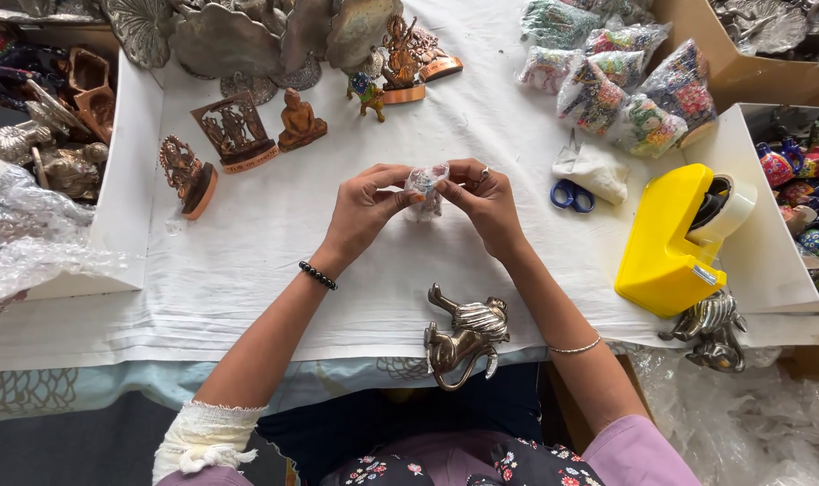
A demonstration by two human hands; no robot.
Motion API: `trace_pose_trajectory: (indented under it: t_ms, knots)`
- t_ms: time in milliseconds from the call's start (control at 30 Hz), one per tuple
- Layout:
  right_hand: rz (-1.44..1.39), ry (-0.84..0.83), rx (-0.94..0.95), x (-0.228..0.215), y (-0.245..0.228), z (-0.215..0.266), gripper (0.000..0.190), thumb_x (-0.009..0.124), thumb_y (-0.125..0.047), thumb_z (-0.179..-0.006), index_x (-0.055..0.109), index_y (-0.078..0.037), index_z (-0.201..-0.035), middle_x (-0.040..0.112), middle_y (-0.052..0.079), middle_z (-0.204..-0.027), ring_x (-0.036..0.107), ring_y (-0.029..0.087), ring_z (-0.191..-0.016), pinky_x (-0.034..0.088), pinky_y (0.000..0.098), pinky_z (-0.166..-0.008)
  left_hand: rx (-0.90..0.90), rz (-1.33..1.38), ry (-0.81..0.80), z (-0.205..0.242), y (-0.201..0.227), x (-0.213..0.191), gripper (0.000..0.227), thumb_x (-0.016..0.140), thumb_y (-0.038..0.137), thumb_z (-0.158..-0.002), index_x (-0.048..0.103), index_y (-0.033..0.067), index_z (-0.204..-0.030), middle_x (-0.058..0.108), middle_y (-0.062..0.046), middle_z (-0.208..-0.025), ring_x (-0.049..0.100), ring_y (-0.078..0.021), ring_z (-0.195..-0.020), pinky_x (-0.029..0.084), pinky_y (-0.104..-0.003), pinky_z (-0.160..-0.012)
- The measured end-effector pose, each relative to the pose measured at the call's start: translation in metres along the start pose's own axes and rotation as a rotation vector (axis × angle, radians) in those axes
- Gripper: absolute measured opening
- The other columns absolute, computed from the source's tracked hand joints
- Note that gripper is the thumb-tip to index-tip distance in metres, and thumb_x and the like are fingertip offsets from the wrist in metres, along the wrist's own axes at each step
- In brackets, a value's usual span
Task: The person wraps small decorative figurines in bubble wrap and secures them with clear tape. They handle various items, including a small statue and a flat decorative piece, wrapping each individually before placing them aside.
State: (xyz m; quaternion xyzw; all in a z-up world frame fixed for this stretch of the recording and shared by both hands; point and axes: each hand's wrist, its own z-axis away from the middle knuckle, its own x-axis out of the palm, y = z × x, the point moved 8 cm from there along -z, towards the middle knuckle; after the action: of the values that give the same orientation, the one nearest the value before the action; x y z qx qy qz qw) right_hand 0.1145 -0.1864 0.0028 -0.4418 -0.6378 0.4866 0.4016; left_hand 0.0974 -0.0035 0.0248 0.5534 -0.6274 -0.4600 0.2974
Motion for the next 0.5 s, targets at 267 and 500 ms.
trace_pose_trajectory:
  t_ms: [267, 500]
  knots:
    - [-0.025, -0.005, -0.013, 0.001, -0.003, 0.002, 0.016, 0.076, -0.007, -0.096, 0.069, -0.001, -0.109, 0.072, 0.004, -0.105, 0.07, 0.012, -0.099, 0.06, 0.0302, -0.094, 0.002, -0.006, -0.013, 0.0, 0.003, 0.001, 0.034, 0.079, 0.017, -0.089, 0.074, 0.0068, -0.121, 0.073, -0.006, -0.118, 0.072, -0.0145, -0.104, 0.065, -0.03, -0.092]
    - [-0.01, -0.01, 0.011, -0.003, 0.004, 0.002, 0.015, 0.073, -0.008, -0.099, 0.075, -0.001, -0.111, 0.069, 0.004, -0.112, 0.067, 0.013, -0.102, 0.057, 0.0298, -0.092, -0.108, 0.169, -0.049, 0.0, -0.015, 0.002, 0.03, 0.076, 0.013, -0.093, 0.074, 0.007, -0.122, 0.073, -0.004, -0.115, 0.071, -0.0134, -0.106, 0.064, -0.031, -0.095]
